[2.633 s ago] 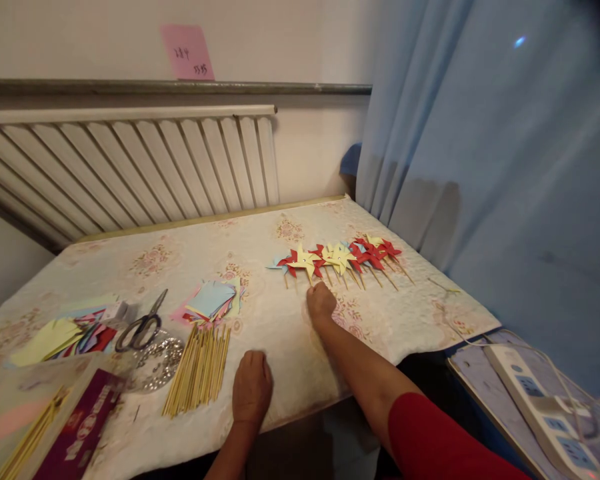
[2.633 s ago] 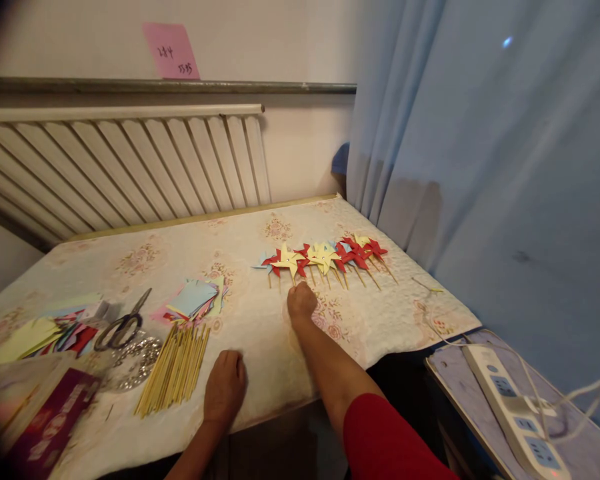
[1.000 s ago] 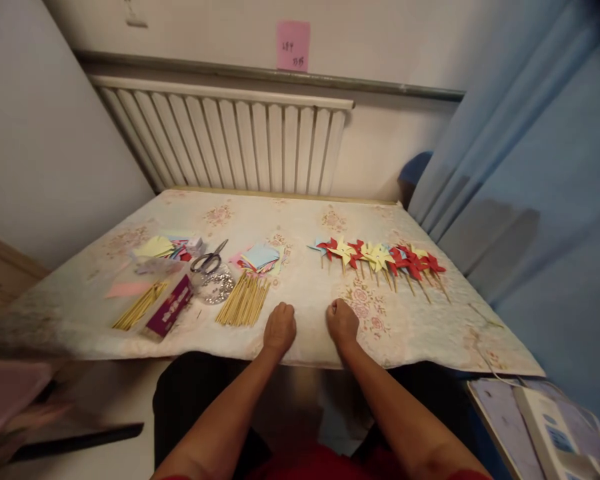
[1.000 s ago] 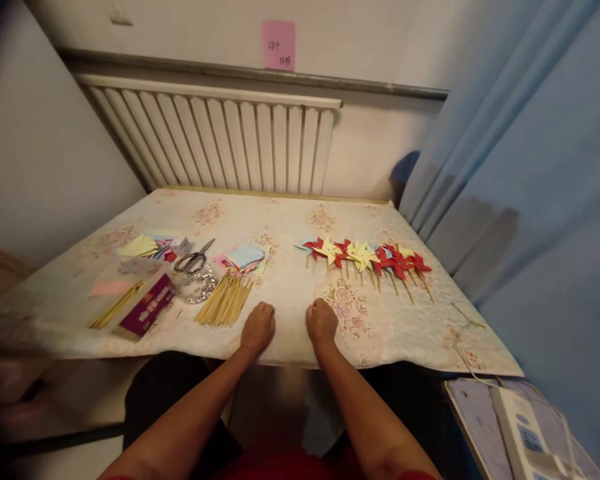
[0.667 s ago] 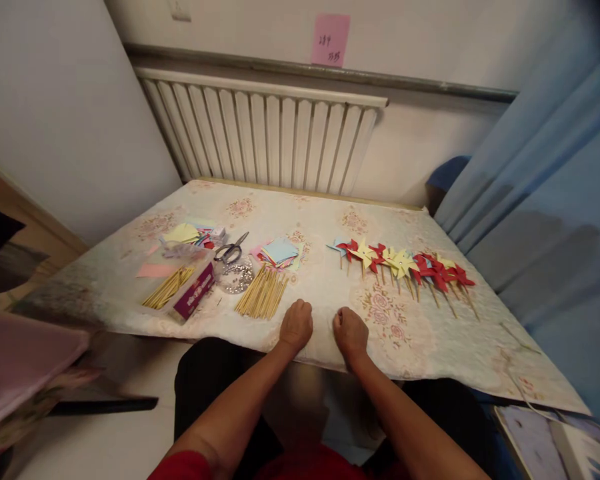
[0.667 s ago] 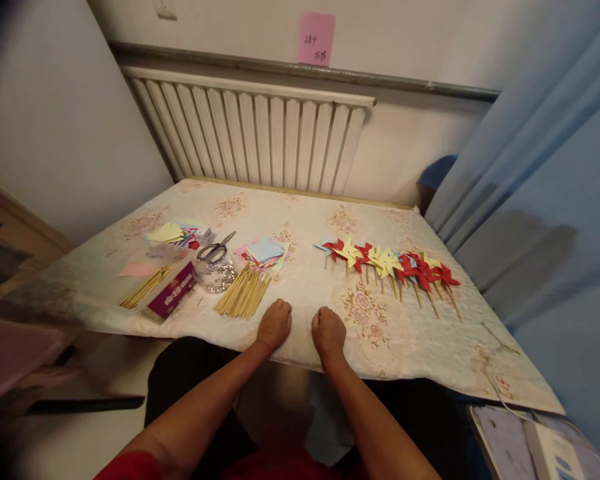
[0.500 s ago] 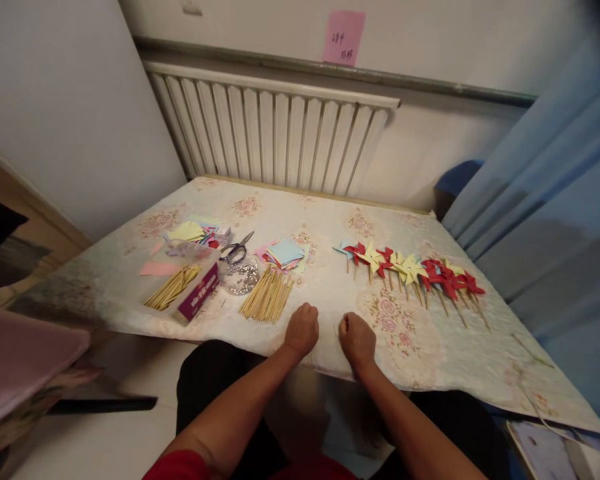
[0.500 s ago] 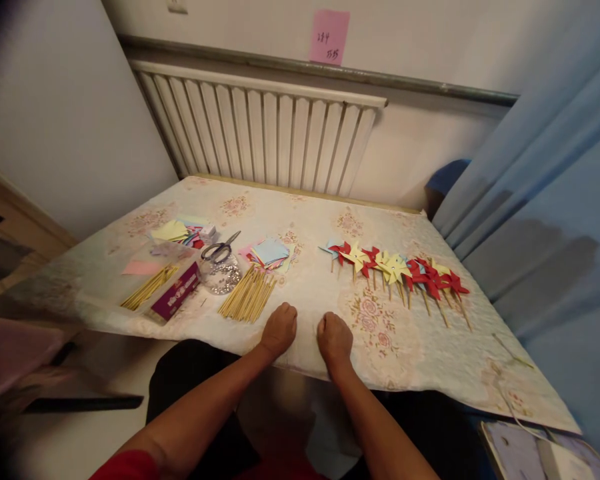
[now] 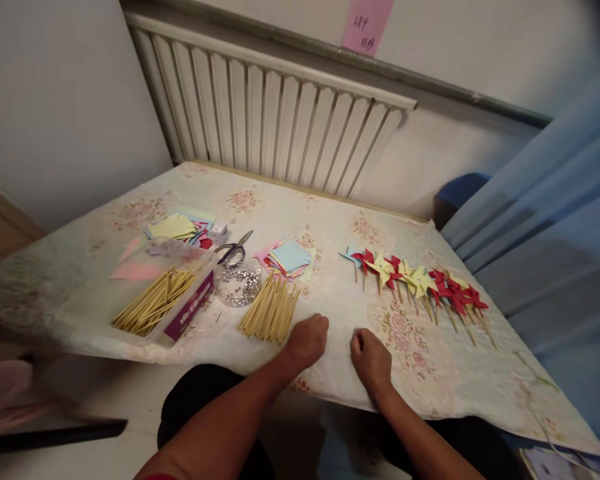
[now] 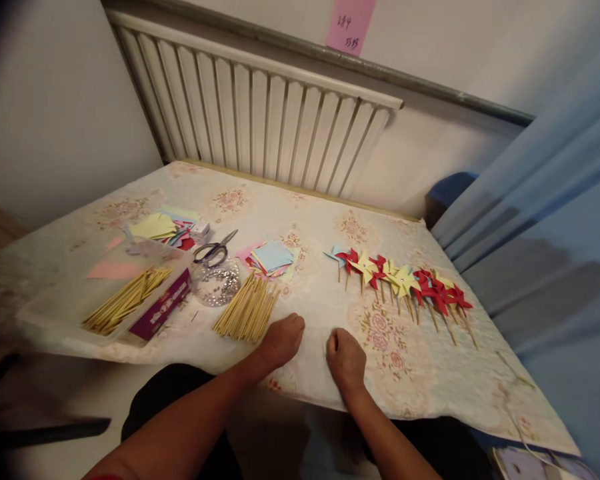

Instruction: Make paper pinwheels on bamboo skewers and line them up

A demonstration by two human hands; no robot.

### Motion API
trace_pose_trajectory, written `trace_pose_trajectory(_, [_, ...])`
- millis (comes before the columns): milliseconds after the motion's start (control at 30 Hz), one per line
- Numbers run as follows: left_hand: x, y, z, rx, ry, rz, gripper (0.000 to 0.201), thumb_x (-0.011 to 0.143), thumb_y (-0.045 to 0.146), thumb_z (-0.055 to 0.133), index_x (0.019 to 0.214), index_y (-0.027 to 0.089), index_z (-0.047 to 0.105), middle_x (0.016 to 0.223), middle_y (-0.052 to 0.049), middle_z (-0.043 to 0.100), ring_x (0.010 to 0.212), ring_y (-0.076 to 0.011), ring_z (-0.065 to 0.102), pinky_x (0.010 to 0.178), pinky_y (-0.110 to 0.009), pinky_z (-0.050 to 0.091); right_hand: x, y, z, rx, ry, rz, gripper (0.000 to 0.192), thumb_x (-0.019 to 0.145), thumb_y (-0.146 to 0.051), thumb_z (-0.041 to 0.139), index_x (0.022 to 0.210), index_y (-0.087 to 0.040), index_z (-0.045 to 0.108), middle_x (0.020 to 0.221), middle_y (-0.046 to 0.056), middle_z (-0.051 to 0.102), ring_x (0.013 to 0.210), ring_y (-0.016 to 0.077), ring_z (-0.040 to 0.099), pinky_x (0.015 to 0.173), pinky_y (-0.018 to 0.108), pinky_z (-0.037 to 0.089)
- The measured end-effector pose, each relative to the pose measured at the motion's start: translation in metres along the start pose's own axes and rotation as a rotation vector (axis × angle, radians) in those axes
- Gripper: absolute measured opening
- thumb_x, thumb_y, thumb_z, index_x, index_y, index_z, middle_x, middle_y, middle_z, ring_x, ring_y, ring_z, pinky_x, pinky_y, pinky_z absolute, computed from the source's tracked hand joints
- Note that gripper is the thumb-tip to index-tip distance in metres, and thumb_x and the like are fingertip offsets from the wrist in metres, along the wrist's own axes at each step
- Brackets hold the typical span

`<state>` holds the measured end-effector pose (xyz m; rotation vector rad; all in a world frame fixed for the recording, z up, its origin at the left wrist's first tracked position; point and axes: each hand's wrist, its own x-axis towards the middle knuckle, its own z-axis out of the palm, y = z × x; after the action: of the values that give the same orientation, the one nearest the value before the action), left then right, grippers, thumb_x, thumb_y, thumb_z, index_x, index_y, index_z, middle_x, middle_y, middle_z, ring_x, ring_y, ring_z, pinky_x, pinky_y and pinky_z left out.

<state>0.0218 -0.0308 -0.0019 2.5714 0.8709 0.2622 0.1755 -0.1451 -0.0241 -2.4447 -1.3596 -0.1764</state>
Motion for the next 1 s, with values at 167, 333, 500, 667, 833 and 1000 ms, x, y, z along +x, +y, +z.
trace_pose_trajectory(167, [0.008,-0.002,-0.005,-0.033,-0.048,0.009,0.024,0.093,0.022,0.032,0.095,0.018,0.056,0.096,-0.008,0.062,0.082,-0.0189,0.059,0.072,-0.032,0.044,0.034,-0.016,0.003,0.184,-0.024,0.088,0.023,0.084,-0.031,0.043,0.071,-0.021,0.059,0.061,0.001,0.061,0.057,0.0164,0.053,0.057,0.027,0.034])
trace_pose_trajectory(333, [0.012,-0.007,-0.012,-0.147,-0.038,0.015,0.028,0.094,0.023,0.029,0.093,0.017,0.057,0.093,-0.009,0.064,0.083,-0.0194,0.060,0.073,-0.032,0.043,0.102,-0.062,-0.005,0.360,-0.054,-0.116,0.021,0.082,-0.027,0.044,0.075,-0.018,0.062,0.066,0.002,0.063,0.061,0.0148,0.054,0.061,0.024,0.039])
trace_pose_trajectory(500, [0.014,-0.011,-0.016,-0.215,-0.027,0.015,0.026,0.092,0.021,0.032,0.088,0.017,0.057,0.088,-0.009,0.065,0.080,-0.0192,0.059,0.070,-0.031,0.041,0.158,-0.119,-0.010,0.305,-0.127,-0.451,0.020,0.082,-0.020,0.049,0.093,-0.017,0.065,0.091,0.006,0.068,0.083,0.0172,0.059,0.079,0.027,0.043])
trace_pose_trajectory(667, [0.016,-0.014,-0.015,-0.247,-0.012,0.015,0.022,0.090,0.020,0.035,0.085,0.018,0.057,0.087,-0.009,0.065,0.080,-0.0190,0.059,0.070,-0.031,0.041,0.185,-0.155,0.000,0.176,-0.179,-0.609,0.036,0.080,-0.016,0.055,0.116,-0.015,0.059,0.116,0.010,0.063,0.110,0.0204,0.052,0.095,0.031,0.039])
trace_pose_trajectory(833, [0.016,-0.016,-0.012,-0.278,-0.006,-0.003,0.023,0.089,0.019,0.036,0.087,0.017,0.059,0.089,-0.010,0.066,0.081,-0.0199,0.059,0.072,-0.032,0.042,0.191,-0.167,0.013,0.004,-0.291,-0.685,0.041,0.078,-0.018,0.059,0.119,-0.017,0.057,0.113,0.009,0.062,0.107,0.0217,0.050,0.095,0.032,0.037])
trace_pose_trajectory(1000, [0.016,-0.017,-0.009,-0.296,0.002,-0.006,0.023,0.088,0.019,0.036,0.088,0.018,0.059,0.091,-0.011,0.066,0.081,-0.0206,0.058,0.073,-0.033,0.042,0.192,-0.165,0.022,-0.054,-0.313,-0.667,0.042,0.078,-0.019,0.058,0.120,-0.017,0.057,0.111,0.009,0.064,0.104,0.0220,0.051,0.092,0.030,0.038])
